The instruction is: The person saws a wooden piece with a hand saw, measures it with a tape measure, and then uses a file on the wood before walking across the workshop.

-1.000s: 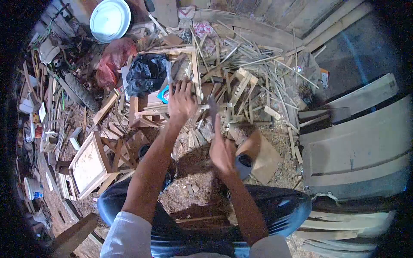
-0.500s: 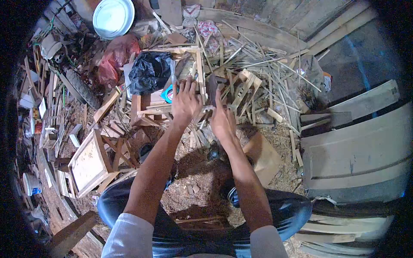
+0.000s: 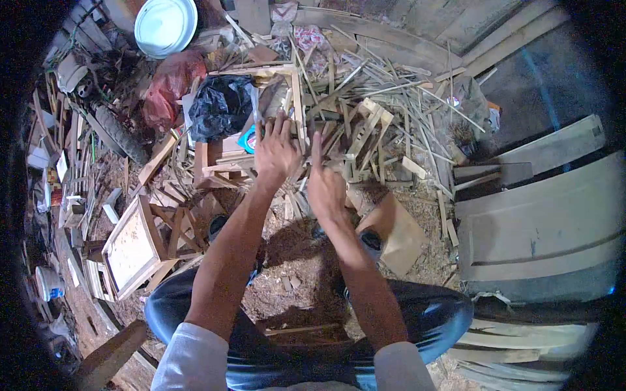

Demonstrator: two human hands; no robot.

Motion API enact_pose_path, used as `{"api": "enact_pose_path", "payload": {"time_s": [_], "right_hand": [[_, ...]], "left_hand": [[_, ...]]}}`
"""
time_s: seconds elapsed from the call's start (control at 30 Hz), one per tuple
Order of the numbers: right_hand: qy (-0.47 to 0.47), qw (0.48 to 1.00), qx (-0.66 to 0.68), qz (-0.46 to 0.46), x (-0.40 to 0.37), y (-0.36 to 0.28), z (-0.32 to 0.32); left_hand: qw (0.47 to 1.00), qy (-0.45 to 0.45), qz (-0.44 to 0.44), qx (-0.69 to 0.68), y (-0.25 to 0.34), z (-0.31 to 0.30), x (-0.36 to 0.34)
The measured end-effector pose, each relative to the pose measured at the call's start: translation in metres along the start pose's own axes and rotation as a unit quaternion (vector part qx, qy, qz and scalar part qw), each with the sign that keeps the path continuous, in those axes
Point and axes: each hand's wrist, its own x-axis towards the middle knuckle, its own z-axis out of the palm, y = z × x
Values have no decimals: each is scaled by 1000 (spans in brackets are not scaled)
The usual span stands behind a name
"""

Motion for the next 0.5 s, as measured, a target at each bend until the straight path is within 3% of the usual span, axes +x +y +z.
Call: {"api": "enact_pose_path", "payload": {"time_s": [0.07, 0.1, 0.13, 0.17, 0.2, 0.23, 0.33, 0.37, 0.4, 0.47, 0.5], "right_hand": [[94, 984, -150, -20, -16, -8, 6], [101, 994, -39, -33, -17, -8, 9], [108, 993, -35, -39, -16, -5, 9], [32, 992, 107, 57, -14, -5, -1], [-43, 957, 244, 149, -10, 1, -10], [62, 952, 296, 42, -3, 30, 18], [79, 944, 320, 0, 6, 52, 35], [17, 911, 406, 67, 3, 51, 32], [12, 910, 408, 73, 0, 49, 33], [68, 876, 477, 6, 2, 47, 35], [58, 869, 491, 19, 4, 49, 40]], "left_hand": [[1000, -10, 14, 17, 2, -9, -6], [1000, 12, 11, 2, 2, -8, -11], [1000, 8, 17, -11, 0, -7, -11], [1000, 6, 13, -13, -4, -2, -9], [1000, 6, 12, -19, -4, -6, -3], [1000, -8, 6, -15, -4, -8, 3], [999, -31, -4, 28, 1, -15, 5], [998, -47, -8, 27, 1, -15, 4], [998, -62, -10, 28, 0, -16, 6], [997, -64, -12, 32, -1, -15, 6], [997, -63, -14, 32, 0, -14, 7]]}}
